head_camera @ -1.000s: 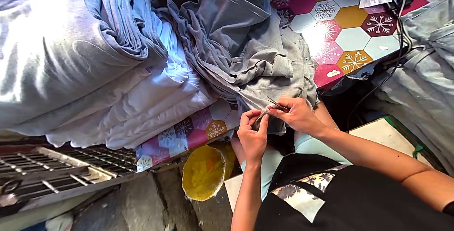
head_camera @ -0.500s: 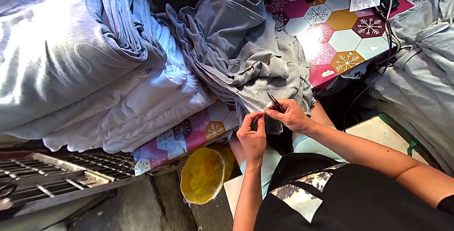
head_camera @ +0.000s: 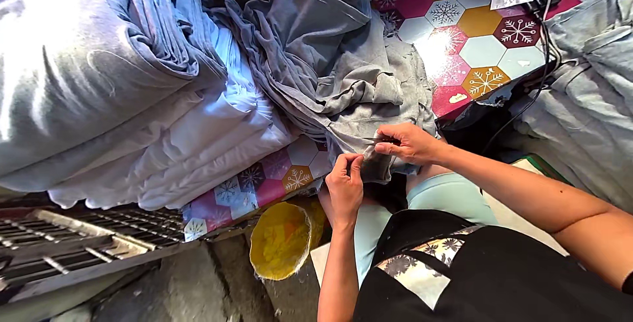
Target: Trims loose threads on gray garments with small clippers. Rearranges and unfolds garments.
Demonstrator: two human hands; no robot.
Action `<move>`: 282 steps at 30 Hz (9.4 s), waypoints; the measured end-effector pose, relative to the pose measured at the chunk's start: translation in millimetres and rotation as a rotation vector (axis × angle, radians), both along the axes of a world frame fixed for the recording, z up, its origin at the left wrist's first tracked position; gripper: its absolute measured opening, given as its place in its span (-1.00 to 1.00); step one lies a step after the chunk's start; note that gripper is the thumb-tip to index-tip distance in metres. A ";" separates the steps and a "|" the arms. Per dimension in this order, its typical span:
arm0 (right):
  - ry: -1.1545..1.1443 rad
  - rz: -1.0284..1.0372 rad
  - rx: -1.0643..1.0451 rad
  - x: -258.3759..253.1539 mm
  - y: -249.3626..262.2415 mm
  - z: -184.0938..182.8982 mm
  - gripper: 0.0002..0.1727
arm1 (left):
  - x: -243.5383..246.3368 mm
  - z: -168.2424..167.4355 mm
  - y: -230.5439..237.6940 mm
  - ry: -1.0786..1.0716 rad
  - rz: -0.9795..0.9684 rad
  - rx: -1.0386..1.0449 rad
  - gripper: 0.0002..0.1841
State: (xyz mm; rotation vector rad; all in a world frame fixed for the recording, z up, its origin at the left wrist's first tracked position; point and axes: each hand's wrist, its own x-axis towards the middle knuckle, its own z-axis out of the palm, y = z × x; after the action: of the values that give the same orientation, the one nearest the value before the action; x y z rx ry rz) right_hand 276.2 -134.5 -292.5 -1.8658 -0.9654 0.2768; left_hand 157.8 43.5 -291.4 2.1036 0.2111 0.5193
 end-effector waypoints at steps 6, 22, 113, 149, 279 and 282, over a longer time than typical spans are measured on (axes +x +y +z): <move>-0.350 0.045 -0.026 8.5 -5.2 -8.0 -0.47 | 3.1 -3.6 2.2 -0.046 0.009 0.031 -0.85; -0.417 0.007 0.113 8.2 3.8 -27.8 -0.53 | 10.1 -2.3 3.5 0.007 -0.014 0.014 -0.87; 0.106 -0.215 -0.330 -51.3 5.5 -79.2 -0.69 | -42.0 -60.8 28.4 0.569 0.416 -0.906 -0.36; -0.632 0.032 0.293 -90.1 42.2 -89.9 -0.84 | -72.6 -32.1 -5.8 0.247 0.284 -0.811 -0.79; 1.234 -0.026 -0.124 -68.2 38.0 -54.7 -0.39 | -66.3 -97.8 41.2 0.148 0.469 -0.116 -0.86; 1.258 -0.054 -0.111 -68.2 33.6 -56.3 -0.39 | -55.8 -98.6 39.8 0.374 0.400 -0.575 -0.73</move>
State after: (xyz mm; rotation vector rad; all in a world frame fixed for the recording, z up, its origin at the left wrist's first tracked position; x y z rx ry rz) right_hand 207.9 -101.0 -348.9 -1.3676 -0.0175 1.2835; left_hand 102.0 83.4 -390.0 1.5724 0.8993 0.2435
